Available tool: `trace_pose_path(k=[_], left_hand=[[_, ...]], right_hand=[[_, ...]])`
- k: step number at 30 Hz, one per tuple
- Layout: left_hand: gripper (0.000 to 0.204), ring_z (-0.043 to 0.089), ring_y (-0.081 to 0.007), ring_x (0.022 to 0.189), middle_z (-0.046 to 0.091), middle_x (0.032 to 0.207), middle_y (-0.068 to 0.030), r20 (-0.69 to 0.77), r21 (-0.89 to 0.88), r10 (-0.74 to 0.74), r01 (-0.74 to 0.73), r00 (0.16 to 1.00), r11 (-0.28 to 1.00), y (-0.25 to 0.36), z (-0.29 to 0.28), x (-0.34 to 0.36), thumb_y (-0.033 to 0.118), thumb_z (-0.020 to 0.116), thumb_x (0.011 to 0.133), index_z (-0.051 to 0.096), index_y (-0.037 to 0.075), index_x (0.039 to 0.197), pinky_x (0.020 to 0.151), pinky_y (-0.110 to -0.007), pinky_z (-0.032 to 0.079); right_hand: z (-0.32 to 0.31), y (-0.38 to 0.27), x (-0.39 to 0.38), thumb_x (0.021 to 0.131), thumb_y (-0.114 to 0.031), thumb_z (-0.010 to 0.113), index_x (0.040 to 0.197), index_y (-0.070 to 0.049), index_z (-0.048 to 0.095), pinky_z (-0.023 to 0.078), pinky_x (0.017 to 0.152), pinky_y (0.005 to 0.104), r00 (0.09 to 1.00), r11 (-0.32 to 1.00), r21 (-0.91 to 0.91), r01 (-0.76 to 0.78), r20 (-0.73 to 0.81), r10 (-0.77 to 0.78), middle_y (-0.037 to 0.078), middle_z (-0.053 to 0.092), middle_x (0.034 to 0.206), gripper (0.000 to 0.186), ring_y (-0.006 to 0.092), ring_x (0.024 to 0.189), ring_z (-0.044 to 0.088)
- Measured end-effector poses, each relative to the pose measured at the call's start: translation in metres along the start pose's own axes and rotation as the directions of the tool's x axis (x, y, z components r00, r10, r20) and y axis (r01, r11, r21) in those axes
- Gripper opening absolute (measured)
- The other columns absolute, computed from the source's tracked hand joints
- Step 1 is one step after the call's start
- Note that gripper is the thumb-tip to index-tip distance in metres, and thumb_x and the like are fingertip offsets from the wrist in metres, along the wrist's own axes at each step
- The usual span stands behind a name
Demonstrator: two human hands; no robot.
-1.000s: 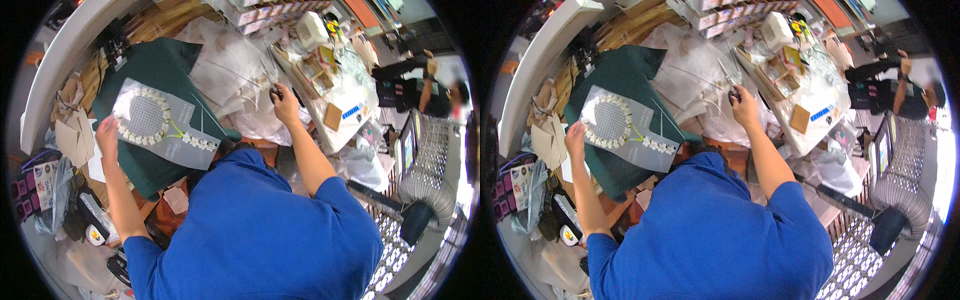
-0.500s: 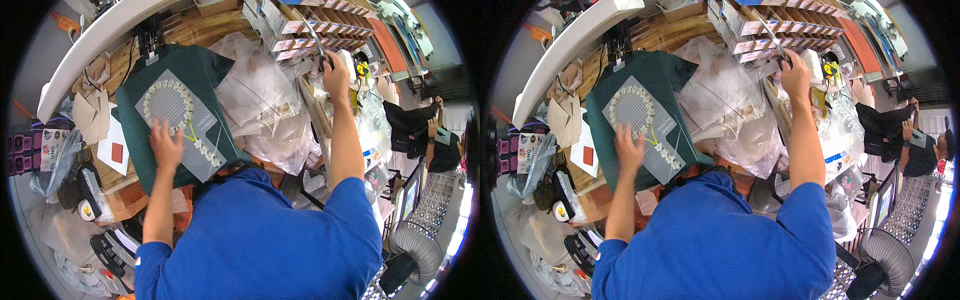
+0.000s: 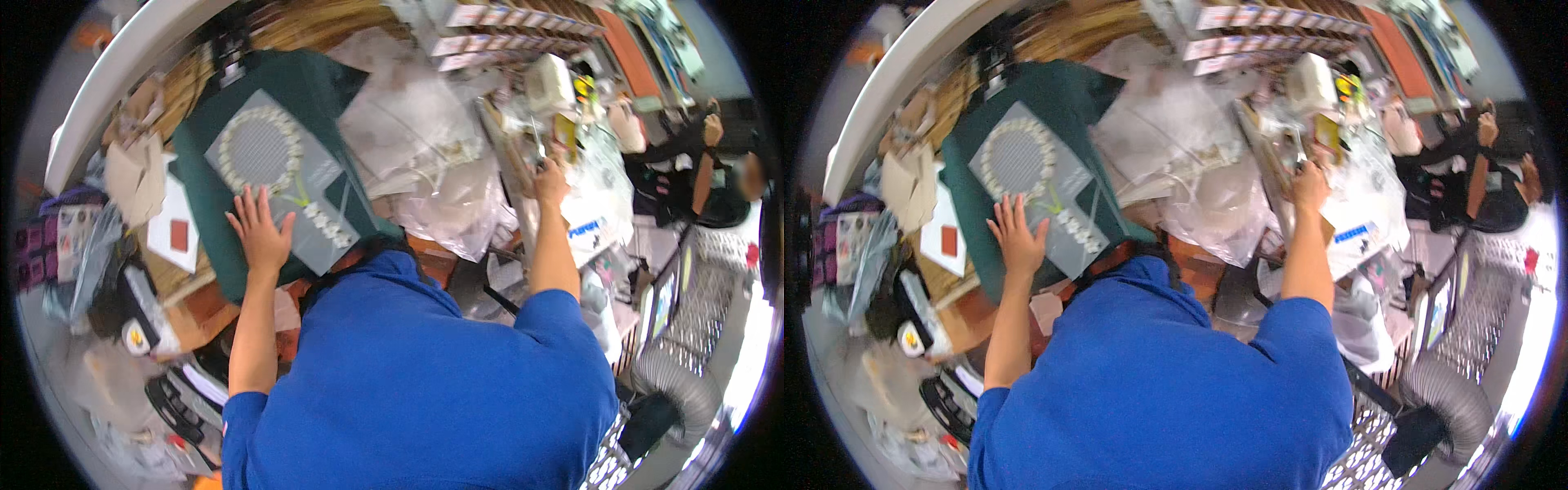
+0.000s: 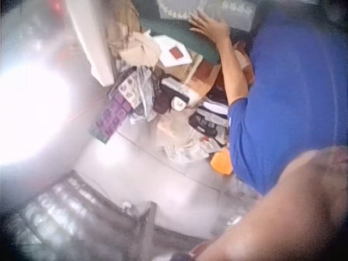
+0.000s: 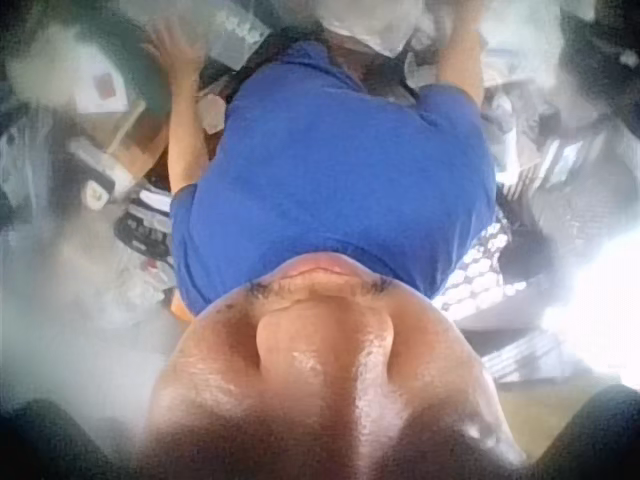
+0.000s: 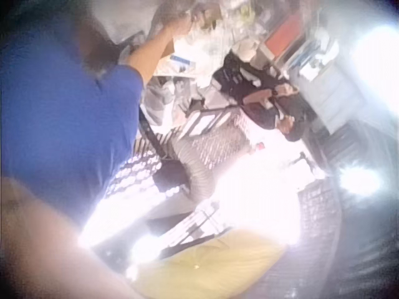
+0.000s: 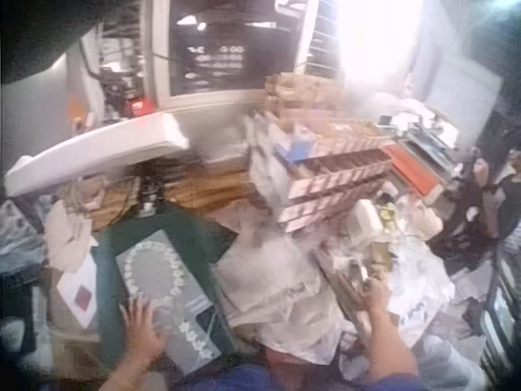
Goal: The person trims a design film using scissors and aligns it onto a grey t-shirt by hand on a heat press machine. They press the machine down, remove the t-shirt, and then position a green t-shirt and another design film to repeat the process.
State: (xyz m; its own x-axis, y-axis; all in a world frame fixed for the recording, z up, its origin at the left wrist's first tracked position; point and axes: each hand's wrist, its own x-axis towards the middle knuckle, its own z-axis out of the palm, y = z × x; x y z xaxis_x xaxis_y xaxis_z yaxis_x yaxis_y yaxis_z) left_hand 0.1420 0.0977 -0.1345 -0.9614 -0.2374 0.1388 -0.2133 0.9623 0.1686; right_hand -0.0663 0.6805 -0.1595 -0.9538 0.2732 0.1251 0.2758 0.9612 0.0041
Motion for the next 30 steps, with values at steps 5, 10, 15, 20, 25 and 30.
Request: trace_pose_path(k=[5, 10, 15, 20, 25, 30], left_hand=[[0.077, 0.017, -0.0472, 0.149, 0.028, 0.160, -0.0224, 0.021, -0.024, -0.094, 0.095, 0.995, 0.995, -0.023, -0.001, -0.012, 0.052, 0.059, 0.094, 0.037, 0.005, 0.150, 0.116, -0.069, 0.006], [0.073, 0.019, -0.0469, 0.148, 0.030, 0.159, -0.0223, -0.004, -0.114, 0.000, -0.001, 1.000, 0.993, -0.041, 0.002, -0.013, 0.048, 0.060, 0.094, 0.039, 0.004, 0.149, 0.117, -0.068, 0.007], [0.071, 0.023, -0.0461, 0.147, 0.033, 0.157, -0.0219, -0.029, -0.110, 0.101, -0.104, 0.994, 0.988, -0.049, -0.002, -0.009, 0.050, 0.060, 0.093, 0.043, 0.005, 0.147, 0.117, -0.067, 0.011], [0.070, 0.027, -0.0450, 0.145, 0.037, 0.154, -0.0224, -0.087, -0.163, 0.144, -0.156, 0.986, 0.974, -0.055, -0.005, -0.013, 0.050, 0.060, 0.093, 0.047, 0.005, 0.144, 0.116, -0.066, 0.014], [0.066, 0.028, -0.0442, 0.145, 0.037, 0.154, -0.0224, -0.101, -0.180, 0.164, -0.180, 0.981, 0.967, -0.060, -0.008, -0.017, 0.045, 0.060, 0.093, 0.048, 0.004, 0.142, 0.118, -0.064, 0.014], [0.063, 0.028, -0.0436, 0.145, 0.037, 0.154, -0.0216, -0.105, -0.205, 0.174, -0.192, 0.979, 0.960, -0.065, -0.011, -0.016, 0.042, 0.061, 0.092, 0.048, 0.004, 0.141, 0.118, -0.063, 0.014]], right_hand=[[-0.077, -0.065, -0.034, 0.083, -0.018, 0.069, 0.113, -0.010, 0.072, 0.052, 0.087, 0.0471, 0.990, 0.979, -0.196, 0.052, -0.121, -0.076, 0.014, 0.066, 0.117, 0.032, 0.0340, 0.103, 0.066], [-0.058, -0.216, -0.144, 0.080, -0.003, 0.069, 0.117, -0.007, 0.067, 0.051, 0.095, 0.0410, 0.838, 0.570, 0.737, 0.363, 0.009, -0.545, 0.019, 0.065, 0.118, 0.037, 0.0362, 0.109, 0.063], [-0.089, -0.293, -0.212, 0.089, -0.026, 0.068, 0.131, -0.019, 0.064, 0.039, 0.110, 0.0495, 0.231, 0.152, 0.344, 0.927, -0.201, -0.952, 0.017, 0.048, 0.147, 0.042, 0.0405, 0.134, 0.047], [-0.056, -0.215, -0.152, 0.090, -0.016, 0.065, 0.108, -0.006, 0.072, 0.045, 0.103, 0.0478, 0.891, 0.862, 0.225, 0.453, -0.131, -0.434, 0.021, 0.059, 0.130, 0.023, 0.0391, 0.123, 0.055], [-0.091, -0.289, -0.204, 0.081, -0.002, 0.070, 0.108, -0.013, 0.070, 0.047, 0.099, 0.0442, 0.609, 0.451, 0.551, 0.702, -0.137, -0.781, 0.016, 0.056, 0.130, 0.029, 0.0366, 0.117, 0.057], [-0.096, -0.308, -0.185, 0.083, -0.011, 0.070, 0.103, -0.015, 0.067, 0.037, 0.106, 0.0503, 0.448, 0.465, 0.371, 0.803, 0.138, -0.883, 0.014, 0.047, 0.142, 0.021, 0.0361, 0.133, 0.044]])
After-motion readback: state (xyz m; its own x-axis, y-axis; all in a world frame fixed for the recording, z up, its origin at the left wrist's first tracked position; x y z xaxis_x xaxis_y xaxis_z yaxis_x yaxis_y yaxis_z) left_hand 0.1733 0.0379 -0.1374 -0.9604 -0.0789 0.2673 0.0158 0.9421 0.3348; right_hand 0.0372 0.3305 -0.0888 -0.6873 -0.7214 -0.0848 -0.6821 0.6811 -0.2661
